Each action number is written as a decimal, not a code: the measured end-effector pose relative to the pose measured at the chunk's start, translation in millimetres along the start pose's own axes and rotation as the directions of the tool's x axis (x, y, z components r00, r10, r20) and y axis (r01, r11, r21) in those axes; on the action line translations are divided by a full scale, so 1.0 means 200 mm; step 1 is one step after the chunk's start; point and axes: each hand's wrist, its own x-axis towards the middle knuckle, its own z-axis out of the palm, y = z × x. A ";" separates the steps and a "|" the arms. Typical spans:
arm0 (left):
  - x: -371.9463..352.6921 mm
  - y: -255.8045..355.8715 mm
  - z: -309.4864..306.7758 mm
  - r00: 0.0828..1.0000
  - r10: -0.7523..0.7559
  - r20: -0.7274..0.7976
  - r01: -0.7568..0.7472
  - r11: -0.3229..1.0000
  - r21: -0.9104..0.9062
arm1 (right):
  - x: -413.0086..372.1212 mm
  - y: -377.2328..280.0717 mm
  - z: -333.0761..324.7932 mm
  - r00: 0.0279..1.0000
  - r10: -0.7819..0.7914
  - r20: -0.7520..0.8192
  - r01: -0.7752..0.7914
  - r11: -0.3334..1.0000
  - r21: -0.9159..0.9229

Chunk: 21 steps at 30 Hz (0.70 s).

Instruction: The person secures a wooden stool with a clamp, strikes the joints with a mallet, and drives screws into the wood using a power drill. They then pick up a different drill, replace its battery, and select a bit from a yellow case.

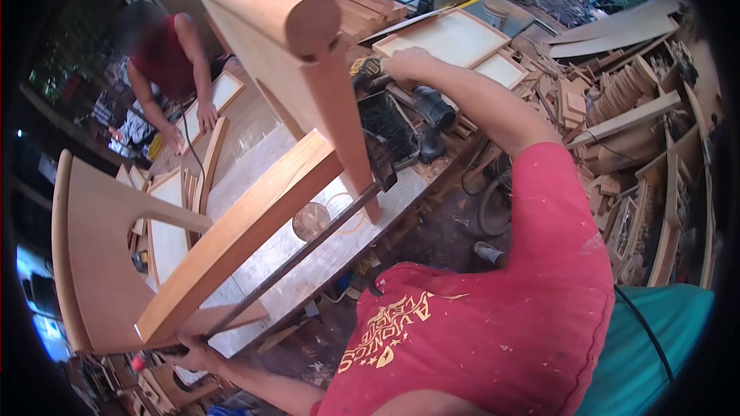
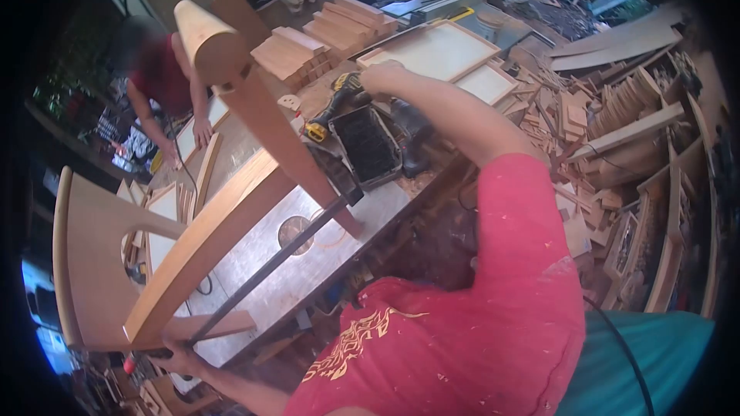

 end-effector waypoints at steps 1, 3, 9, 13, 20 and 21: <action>-0.02 0.06 0.00 0.999 -0.053 0.011 0.053 0.999 0.008 | 0.01 -0.03 -0.04 1.000 0.003 0.005 -0.003 1.000 0.000; -0.02 0.07 0.00 0.997 0.003 0.072 0.011 0.981 -0.196 | 0.13 -0.03 -0.07 0.999 0.034 -0.007 -0.034 0.998 -0.058; 0.00 -0.01 -0.03 0.999 -0.009 0.051 0.008 1.000 0.006 | 0.24 -0.04 -0.15 0.993 -0.092 -0.066 0.076 0.972 -0.221; 0.01 0.01 -0.02 0.997 0.071 0.027 -0.070 0.997 -0.025 | 0.23 0.01 -0.20 0.975 -0.170 -0.142 0.127 0.955 -0.269; -0.04 0.10 0.01 1.000 0.021 0.001 -0.021 0.999 -0.036 | 0.43 0.04 -0.30 0.991 -0.083 -0.104 0.038 0.926 -0.376; -0.03 0.10 0.01 1.000 -0.018 -0.004 0.018 1.000 0.003 | 0.39 0.04 -0.35 0.993 -0.076 -0.090 0.035 0.918 -0.394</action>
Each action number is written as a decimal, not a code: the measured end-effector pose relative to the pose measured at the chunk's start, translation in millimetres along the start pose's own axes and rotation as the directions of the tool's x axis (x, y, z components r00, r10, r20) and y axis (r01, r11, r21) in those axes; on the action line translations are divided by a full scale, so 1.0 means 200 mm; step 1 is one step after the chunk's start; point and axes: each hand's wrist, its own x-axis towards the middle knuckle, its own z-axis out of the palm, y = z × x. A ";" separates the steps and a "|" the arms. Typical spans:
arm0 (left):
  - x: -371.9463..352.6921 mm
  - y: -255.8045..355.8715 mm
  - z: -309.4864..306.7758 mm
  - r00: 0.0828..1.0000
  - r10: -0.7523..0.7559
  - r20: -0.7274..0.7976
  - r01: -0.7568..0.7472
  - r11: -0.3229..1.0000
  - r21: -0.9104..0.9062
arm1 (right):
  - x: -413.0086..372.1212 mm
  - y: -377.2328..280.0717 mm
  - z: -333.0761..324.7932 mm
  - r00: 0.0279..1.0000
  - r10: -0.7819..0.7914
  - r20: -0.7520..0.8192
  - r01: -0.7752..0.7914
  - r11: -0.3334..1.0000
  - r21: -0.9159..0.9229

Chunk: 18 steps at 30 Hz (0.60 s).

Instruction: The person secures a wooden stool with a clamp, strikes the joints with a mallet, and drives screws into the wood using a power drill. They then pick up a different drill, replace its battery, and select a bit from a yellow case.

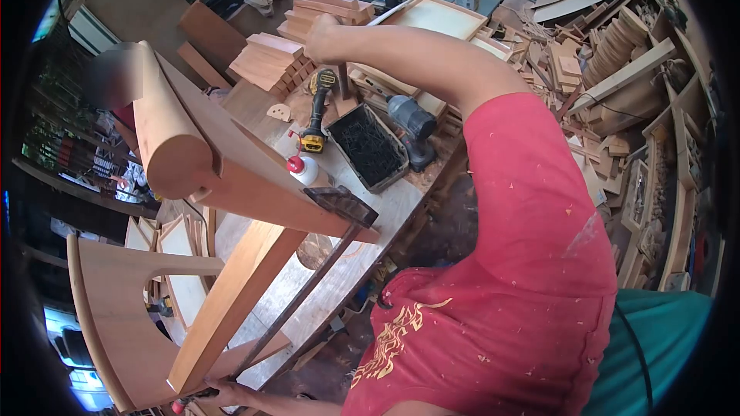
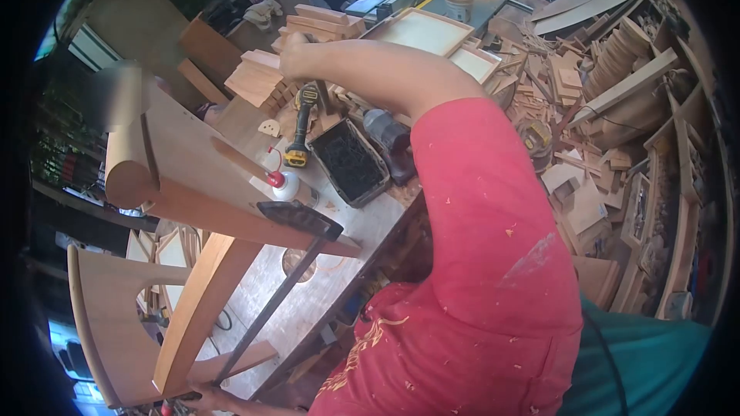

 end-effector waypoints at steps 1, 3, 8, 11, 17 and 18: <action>0.00 0.00 -0.01 1.000 0.003 0.005 -0.003 1.000 0.005 | -0.01 0.01 -0.04 1.000 -0.001 0.009 0.001 1.000 -0.020; 0.00 0.02 -0.01 1.000 0.007 0.013 -0.007 1.000 0.011 | 0.03 0.04 -0.08 0.999 0.008 -0.039 -0.008 1.000 0.009; 0.02 -0.08 0.01 0.989 0.146 -0.021 -0.146 0.989 -0.014 | 0.26 -0.01 -0.14 0.987 0.052 -0.150 -0.066 0.993 -0.095; 0.00 -0.02 0.03 0.987 0.155 -0.038 -0.157 0.987 -0.042 | 0.31 -0.01 -0.22 0.976 -0.010 -0.220 -0.029 0.984 -0.174; -0.06 0.13 0.06 0.987 0.130 -0.096 -0.132 0.991 -0.013 | 0.31 0.13 -0.43 0.958 -0.104 -0.268 0.010 0.943 -0.332; -0.07 0.17 0.07 0.987 0.128 -0.100 -0.131 0.991 -0.020 | 0.31 0.16 -0.44 0.945 -0.098 -0.312 -0.015 0.940 -0.340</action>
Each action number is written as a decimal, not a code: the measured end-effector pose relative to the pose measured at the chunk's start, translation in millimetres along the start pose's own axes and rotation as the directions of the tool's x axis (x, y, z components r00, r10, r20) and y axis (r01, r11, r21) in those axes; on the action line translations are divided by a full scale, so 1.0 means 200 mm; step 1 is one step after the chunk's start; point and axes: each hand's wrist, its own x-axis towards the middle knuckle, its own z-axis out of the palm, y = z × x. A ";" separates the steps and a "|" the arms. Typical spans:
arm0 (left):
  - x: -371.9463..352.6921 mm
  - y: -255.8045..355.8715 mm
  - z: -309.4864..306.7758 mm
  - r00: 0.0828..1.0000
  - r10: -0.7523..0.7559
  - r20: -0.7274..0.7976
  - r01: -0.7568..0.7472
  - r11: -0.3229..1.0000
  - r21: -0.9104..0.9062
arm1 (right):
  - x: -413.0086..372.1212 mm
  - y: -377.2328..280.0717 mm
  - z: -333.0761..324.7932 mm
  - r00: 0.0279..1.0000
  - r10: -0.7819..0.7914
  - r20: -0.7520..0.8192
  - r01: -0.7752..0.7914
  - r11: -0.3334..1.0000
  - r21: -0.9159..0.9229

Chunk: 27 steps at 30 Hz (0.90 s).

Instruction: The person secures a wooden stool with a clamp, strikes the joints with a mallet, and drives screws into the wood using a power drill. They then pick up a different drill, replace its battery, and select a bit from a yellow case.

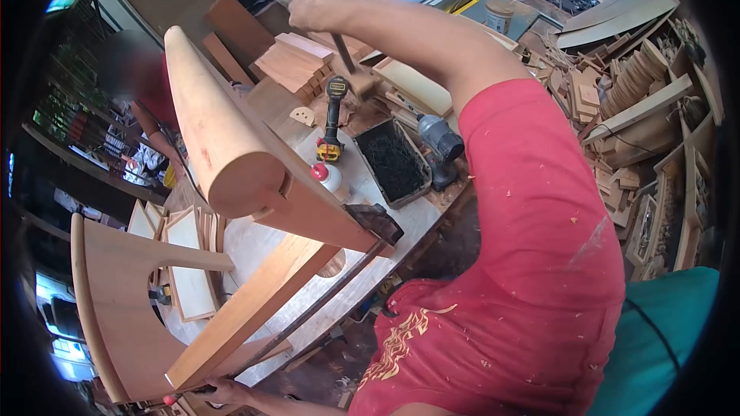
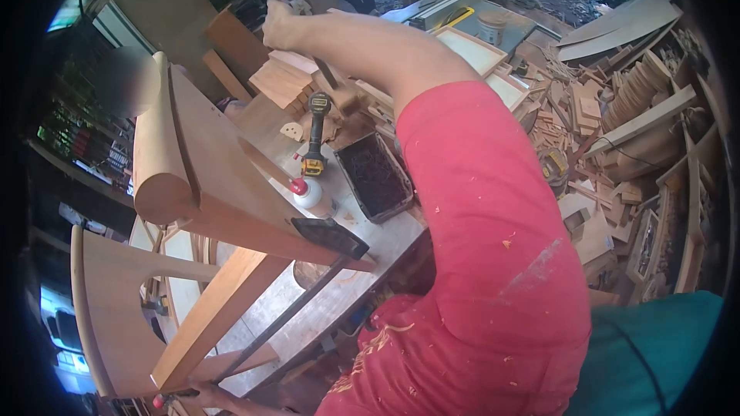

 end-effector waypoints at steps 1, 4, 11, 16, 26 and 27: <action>0.00 0.03 0.01 1.000 -0.015 -0.002 0.015 1.000 0.009 | 0.00 0.01 0.01 0.999 0.019 -0.042 -0.020 1.000 -0.015; 0.00 0.02 0.00 1.000 -0.026 -0.011 0.026 0.999 0.024 | -0.06 0.02 0.08 0.994 0.052 -0.093 -0.054 0.998 -0.020; 0.01 0.02 0.01 0.998 0.066 -0.004 -0.065 0.997 0.036 | -0.35 0.17 0.22 0.962 0.206 -0.177 -0.181 0.972 0.149; 0.06 -0.21 -0.03 0.999 0.041 0.028 -0.041 0.999 0.021 | -0.77 0.30 0.21 0.750 0.500 -0.433 -0.378 0.861 0.341; 0.00 -0.07 -0.02 1.000 -0.015 -0.017 0.014 0.994 -0.109 | -1.75 -0.80 -0.06 0.519 0.750 0.411 -0.370 -0.237 0.898; -0.01 -0.04 -0.02 0.999 0.026 -0.039 -0.032 0.986 -0.161 | -1.78 -0.89 -0.08 0.489 0.797 0.355 -0.209 -0.288 0.935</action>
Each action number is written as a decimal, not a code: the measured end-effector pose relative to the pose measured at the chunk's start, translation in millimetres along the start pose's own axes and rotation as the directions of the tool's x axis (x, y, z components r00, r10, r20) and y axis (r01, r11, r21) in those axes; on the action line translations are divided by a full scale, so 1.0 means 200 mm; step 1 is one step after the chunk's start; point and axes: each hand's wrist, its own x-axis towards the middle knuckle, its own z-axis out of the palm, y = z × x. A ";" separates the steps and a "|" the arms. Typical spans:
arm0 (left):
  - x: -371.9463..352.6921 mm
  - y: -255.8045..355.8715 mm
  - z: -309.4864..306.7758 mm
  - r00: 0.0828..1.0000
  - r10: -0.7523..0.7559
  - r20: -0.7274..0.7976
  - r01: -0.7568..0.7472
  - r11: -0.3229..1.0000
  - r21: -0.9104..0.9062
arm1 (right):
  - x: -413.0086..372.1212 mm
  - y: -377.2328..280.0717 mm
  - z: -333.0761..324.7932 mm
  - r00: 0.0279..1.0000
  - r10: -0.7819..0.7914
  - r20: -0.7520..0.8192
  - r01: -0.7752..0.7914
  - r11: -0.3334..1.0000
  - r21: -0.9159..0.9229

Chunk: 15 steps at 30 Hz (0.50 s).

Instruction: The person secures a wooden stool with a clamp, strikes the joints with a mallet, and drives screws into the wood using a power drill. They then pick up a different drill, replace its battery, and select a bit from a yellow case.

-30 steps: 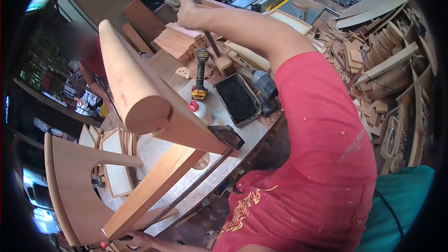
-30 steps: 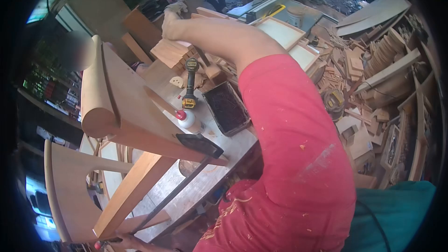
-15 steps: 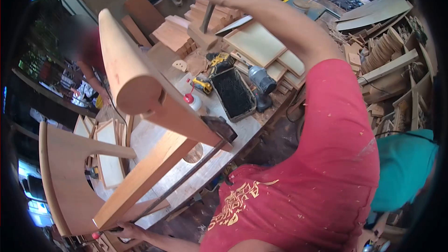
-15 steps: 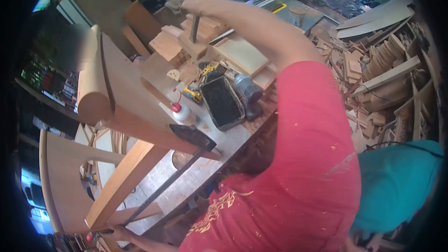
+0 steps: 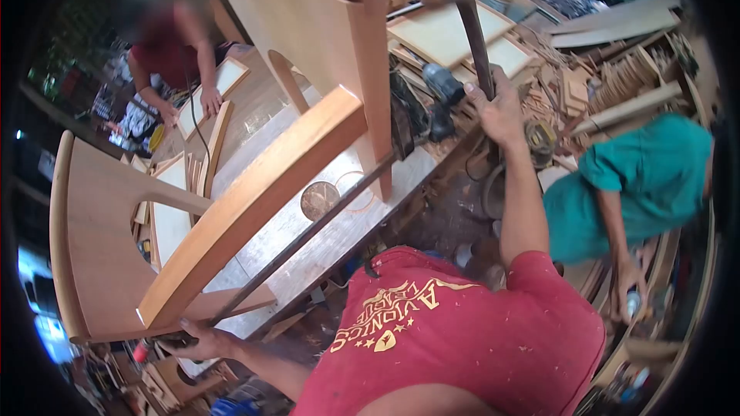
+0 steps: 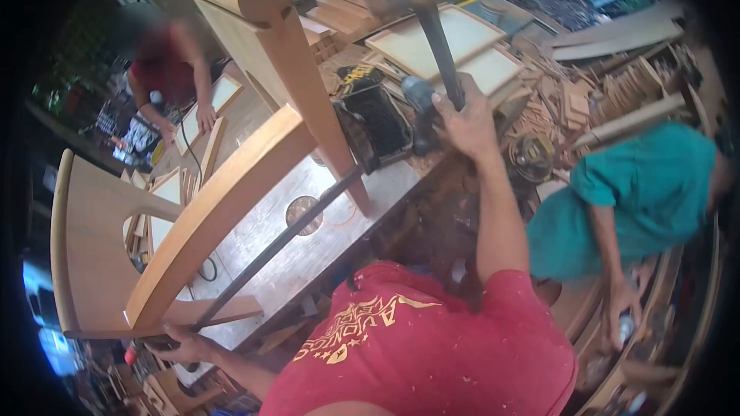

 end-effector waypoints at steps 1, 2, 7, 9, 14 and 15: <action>0.00 -0.01 0.00 0.996 0.089 -0.018 -0.089 0.996 0.006 | -0.11 -0.08 -0.02 0.993 0.099 -0.059 -0.106 0.984 -0.143; -0.01 -0.02 -0.01 0.984 0.171 -0.043 -0.170 0.985 0.018 | -0.24 -0.05 -0.01 0.989 0.102 -0.111 -0.110 0.991 -0.071; 0.02 0.18 -0.08 0.883 0.470 0.004 -0.444 0.838 -0.317 | -1.03 0.03 0.04 0.890 0.453 0.054 -0.434 0.804 0.406; 0.09 0.29 -0.08 0.748 0.663 0.030 -0.598 0.694 -0.401 | -1.33 0.03 0.05 0.832 0.544 0.105 -0.534 0.737 0.414; 0.19 0.64 0.01 0.487 0.812 0.322 -0.569 0.575 -0.588 | -1.79 0.05 0.14 0.623 0.574 0.531 -0.777 0.533 0.335; 0.21 0.73 0.07 0.443 0.817 0.369 -0.601 0.576 -0.554 | -1.81 0.06 0.19 0.605 0.540 0.585 -0.768 0.588 0.253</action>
